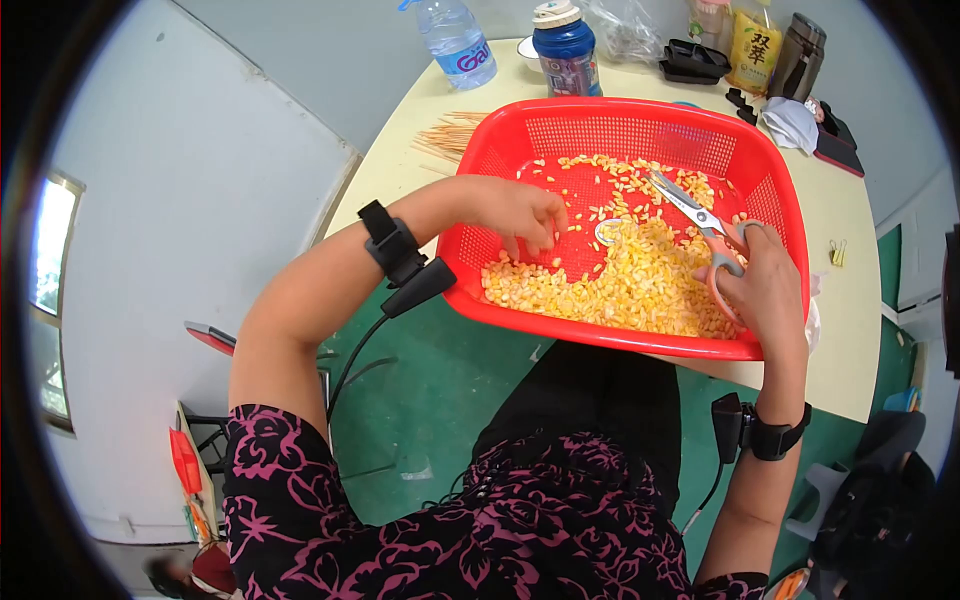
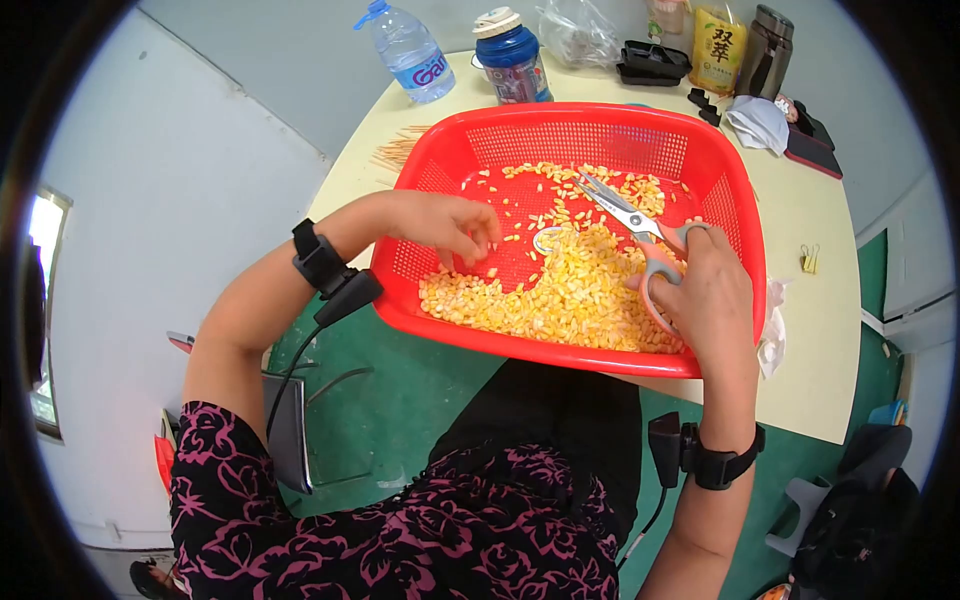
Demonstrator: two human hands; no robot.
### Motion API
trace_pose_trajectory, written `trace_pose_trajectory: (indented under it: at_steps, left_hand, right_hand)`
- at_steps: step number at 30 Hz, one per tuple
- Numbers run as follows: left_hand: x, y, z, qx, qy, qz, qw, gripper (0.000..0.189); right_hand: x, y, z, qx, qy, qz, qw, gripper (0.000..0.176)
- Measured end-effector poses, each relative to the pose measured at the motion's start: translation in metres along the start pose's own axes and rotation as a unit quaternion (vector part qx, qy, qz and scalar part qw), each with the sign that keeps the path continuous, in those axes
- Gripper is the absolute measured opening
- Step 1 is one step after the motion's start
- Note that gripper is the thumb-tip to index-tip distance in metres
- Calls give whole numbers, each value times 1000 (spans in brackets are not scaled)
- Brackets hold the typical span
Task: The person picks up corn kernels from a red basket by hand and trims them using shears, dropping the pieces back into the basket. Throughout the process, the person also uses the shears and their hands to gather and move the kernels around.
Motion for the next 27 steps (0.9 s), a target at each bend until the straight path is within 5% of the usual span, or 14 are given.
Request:
trace_pose_trajectory:
  at_steps: [3,6,12,15,21,27]
  left_hand:
    - [-4,-8,-12,-12,334,-57,941,55]
    - [3,-20,10,36,456,-85,885,58]
    - [-3,-16,19,-15,474,-114,873,54]
    - [3,-7,24,31,362,-53,930,46]
    - [-13,-13,-12,-60,41,31,997,26]
    - [-9,-8,-30,-158,413,-4,897,20]
  right_hand:
    - [1,0,-1,-4,-4,-12,1000,33]
    - [0,0,2,1,-3,-10,1000,34]
    - [-3,0,4,18,-7,6,1000,36]
    - [-2,-1,4,11,-5,-4,1000,36]
    - [-2,0,5,21,-6,9,1000,37]
    - [-4,0,6,31,-16,17,999,39]
Point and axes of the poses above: each hand's wrist, its own y-axis towards the middle knuckle, its own z-axis out of the palm, x = y × z, the point moved 8 cm from there along y, towards the middle knuckle, and after that the axes turned 5 degrees about -y, right-handed, at the moved point
